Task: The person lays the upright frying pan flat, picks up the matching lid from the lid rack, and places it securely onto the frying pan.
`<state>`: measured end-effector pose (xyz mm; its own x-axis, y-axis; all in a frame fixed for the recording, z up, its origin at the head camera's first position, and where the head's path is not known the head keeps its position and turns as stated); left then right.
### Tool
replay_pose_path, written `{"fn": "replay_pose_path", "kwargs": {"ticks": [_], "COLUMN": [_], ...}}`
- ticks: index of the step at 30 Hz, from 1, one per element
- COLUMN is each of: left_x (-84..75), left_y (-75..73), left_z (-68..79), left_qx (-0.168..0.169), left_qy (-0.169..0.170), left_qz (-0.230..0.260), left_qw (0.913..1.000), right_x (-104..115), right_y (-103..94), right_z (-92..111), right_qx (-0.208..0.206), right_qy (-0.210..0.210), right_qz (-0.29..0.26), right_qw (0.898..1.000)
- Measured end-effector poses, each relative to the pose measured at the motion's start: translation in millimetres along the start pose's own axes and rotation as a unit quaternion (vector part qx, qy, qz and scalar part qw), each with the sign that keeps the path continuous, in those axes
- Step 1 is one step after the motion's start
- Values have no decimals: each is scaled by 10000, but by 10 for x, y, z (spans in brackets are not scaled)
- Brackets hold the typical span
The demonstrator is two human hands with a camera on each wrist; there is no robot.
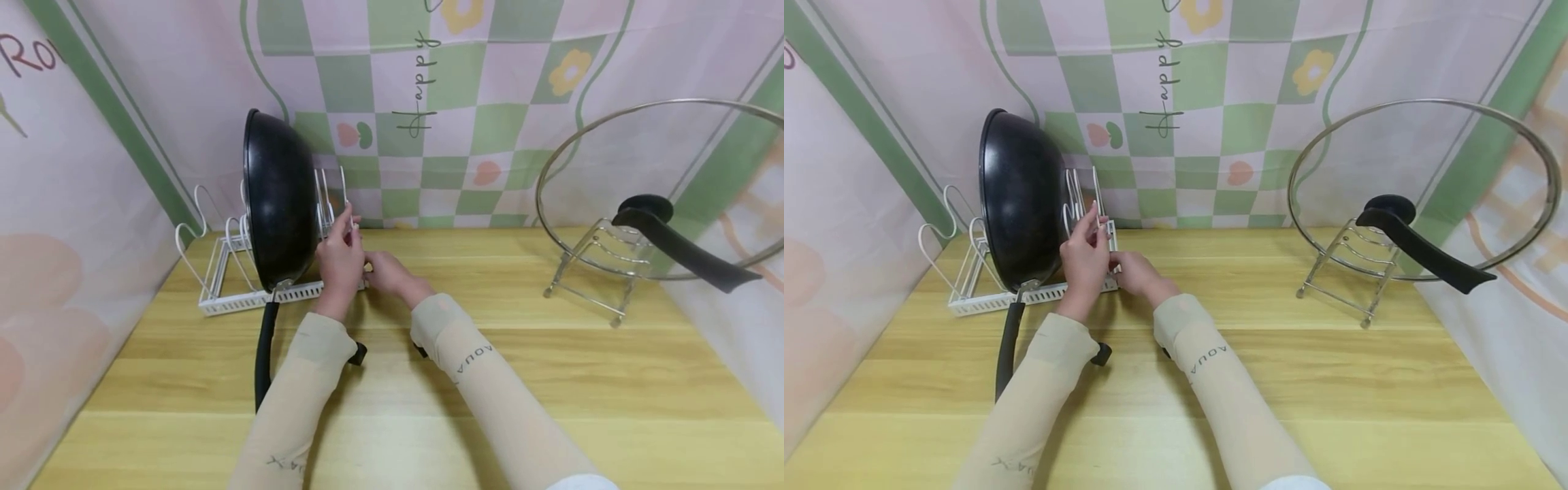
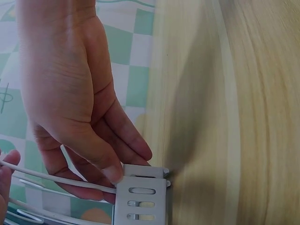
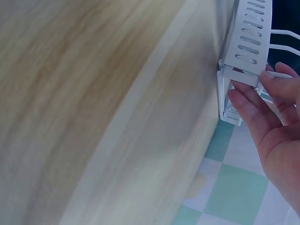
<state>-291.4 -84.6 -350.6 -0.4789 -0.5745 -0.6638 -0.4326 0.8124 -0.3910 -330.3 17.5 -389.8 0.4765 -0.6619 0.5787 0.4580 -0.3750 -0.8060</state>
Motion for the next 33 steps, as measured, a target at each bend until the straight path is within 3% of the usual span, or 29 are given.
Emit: {"fn": "replay_pose_path", "kwargs": {"ticks": [27,33], "left_x": [-26,-46], "left_y": [-21,-50], "left_z": [4,-23], "left_qx": [190,326], "left_qy": [50,70], "left_qz": [103,-98], "left_qw": [9998,9994], "right_x": [8,63], "right_y": [37,71], "right_z": [51,78], "right_qx": [-103,-181], "right_qy": [-108,-53], "right_qz": [152,368], "right_qw": [9998,9991]}}
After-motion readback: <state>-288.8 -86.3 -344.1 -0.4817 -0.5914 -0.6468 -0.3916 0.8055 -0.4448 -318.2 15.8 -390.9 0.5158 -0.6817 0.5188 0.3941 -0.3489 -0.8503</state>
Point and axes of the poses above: each hand's wrist, its own z-axis away from the middle knuckle, its own y-axis out of the palm, x = y × z, the point moved 3 cm from there along -z, towards the middle knuckle, and after that the axes turned 12 degrees about x, right-handed, at the moved point
